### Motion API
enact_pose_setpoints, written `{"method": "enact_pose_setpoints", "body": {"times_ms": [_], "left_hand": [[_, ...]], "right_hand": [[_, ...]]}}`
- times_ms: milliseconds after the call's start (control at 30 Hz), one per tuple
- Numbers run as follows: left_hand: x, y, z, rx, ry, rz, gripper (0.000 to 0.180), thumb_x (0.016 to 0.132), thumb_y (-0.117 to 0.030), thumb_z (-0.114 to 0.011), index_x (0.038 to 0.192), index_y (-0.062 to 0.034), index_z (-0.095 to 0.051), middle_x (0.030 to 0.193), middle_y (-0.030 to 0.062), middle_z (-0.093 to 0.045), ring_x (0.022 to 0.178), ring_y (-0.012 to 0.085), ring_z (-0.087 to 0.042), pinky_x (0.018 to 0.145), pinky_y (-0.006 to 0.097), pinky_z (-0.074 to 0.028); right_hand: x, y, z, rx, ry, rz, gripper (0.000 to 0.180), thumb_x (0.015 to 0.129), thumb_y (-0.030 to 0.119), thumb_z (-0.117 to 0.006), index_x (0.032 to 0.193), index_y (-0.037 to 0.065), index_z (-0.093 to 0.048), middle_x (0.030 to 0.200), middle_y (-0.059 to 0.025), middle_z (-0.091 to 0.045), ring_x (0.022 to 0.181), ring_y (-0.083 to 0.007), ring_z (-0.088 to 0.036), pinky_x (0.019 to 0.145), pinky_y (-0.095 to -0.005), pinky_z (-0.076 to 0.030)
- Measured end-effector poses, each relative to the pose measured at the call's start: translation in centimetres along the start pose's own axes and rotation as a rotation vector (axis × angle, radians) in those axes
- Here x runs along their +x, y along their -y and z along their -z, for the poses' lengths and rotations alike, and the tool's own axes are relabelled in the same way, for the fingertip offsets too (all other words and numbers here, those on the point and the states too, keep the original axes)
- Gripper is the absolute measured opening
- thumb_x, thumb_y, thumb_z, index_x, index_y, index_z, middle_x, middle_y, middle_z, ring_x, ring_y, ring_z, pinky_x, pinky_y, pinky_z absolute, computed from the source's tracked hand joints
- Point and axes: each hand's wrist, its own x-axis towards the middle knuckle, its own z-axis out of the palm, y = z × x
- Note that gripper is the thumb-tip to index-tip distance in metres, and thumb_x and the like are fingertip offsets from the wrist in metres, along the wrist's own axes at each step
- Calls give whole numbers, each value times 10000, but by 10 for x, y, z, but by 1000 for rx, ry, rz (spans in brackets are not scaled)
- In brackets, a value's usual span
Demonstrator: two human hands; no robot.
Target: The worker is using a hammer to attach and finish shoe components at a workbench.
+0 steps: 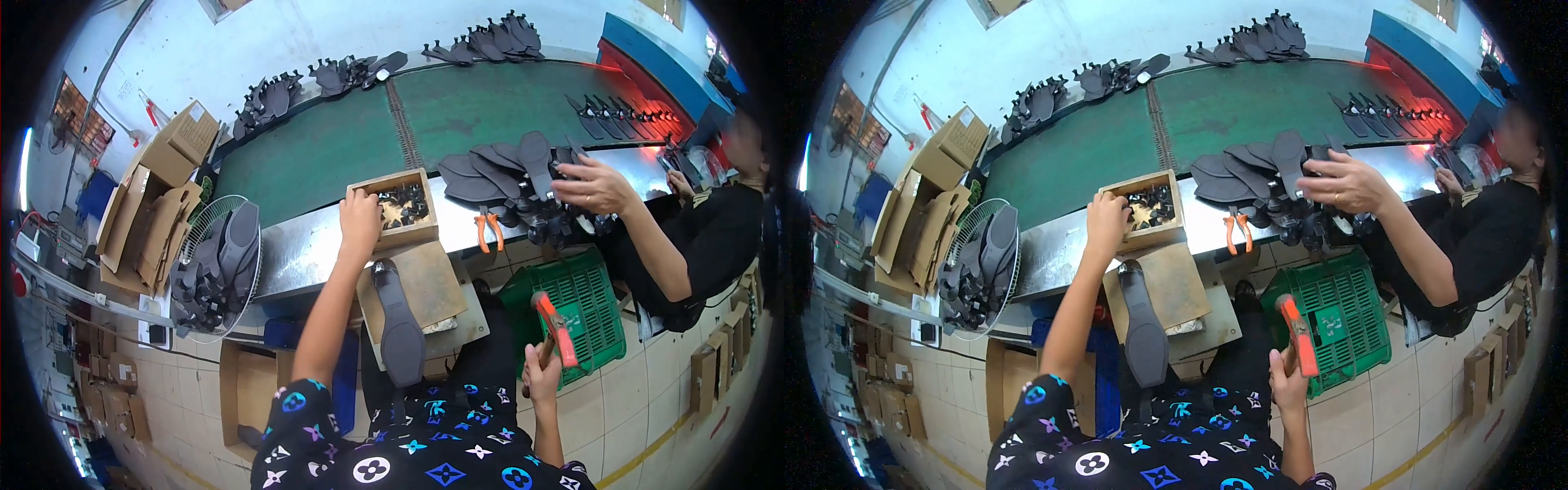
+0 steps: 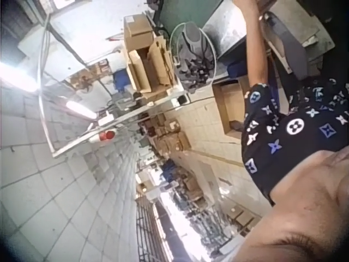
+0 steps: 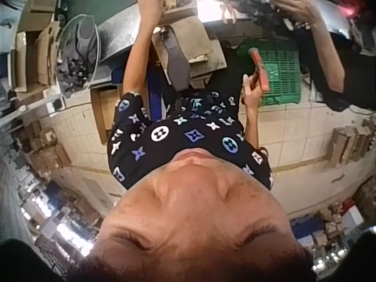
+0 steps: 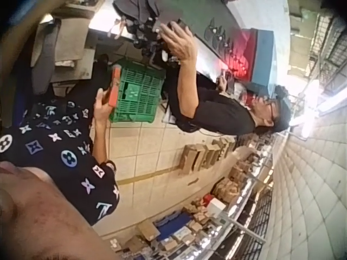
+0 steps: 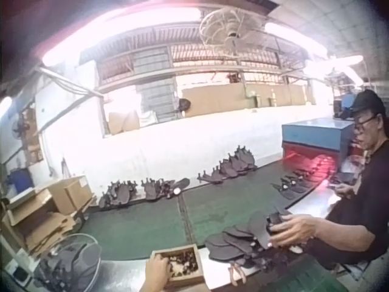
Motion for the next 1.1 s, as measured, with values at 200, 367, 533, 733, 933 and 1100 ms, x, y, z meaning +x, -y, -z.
{"method": "enact_pose_setpoints", "body": {"times_ms": [200, 367, 533, 733, 933, 1100], "left_hand": [[28, -8, 1, 80, 181, -241, 95, 749, -134, -756, 784, -51, -726, 892, 105, -661, 939, 291, -623, 821, 405, -505], [-14, -62, 70, -364, -335, -505, 238, 734, 13, -725, 970, 3, -745, 890, 109, -657, 702, 237, -652, 610, 340, -531], [-57, -106, 155, -210, -473, -817, 300, 669, 86, -746, 964, 33, -756, 914, 89, -623, 730, 179, -652, 581, 296, -530], [-77, -105, 174, -224, -529, -990, 182, 747, 55, -758, 925, 16, -753, 933, 68, -609, 765, 155, -649, 603, 253, -527], [-95, -82, 152, -520, -374, -691, 212, 794, -5, -752, 1005, -14, -736, 1011, 93, -637, 835, 212, -665, 677, 315, -550], [-123, -50, 95, -521, 187, 249, 513, 858, -218, -750, 1267, 27, -561, 1197, 214, -613, 1107, 395, -579, 970, 445, -461]], "right_hand": [[35, 10, -28, -66, 131, 246, 282, 968, 162, -640, 778, 123, -435, 611, 42, -456, 433, -23, -377, 390, -199, -281], [56, 79, -67, 95, 419, 338, 290, 1007, 176, -599, 1242, 12, -641, 948, -89, -741, 777, -121, -653, 729, -224, -504], [59, 149, -110, 159, 647, 292, 599, 943, 429, -659, 1321, -27, -569, 1220, -181, -679, 463, -3, -426, 427, -159, -346], [39, 176, -134, 235, 753, 150, 230, 951, 142, -666, 1088, -38, -624, 1130, -245, -694, 466, -25, -458, 419, -175, -382], [44, 162, -140, 267, 673, 180, 191, 909, 99, -713, 1064, -8, -683, 987, -72, -727, 520, -9, -492, 428, -169, -370], [66, 146, -147, 65, 601, 144, 152, 856, 79, -761, 951, -7, -680, 1053, -182, -718, 516, -32, -519, 428, -176, -380]]}}
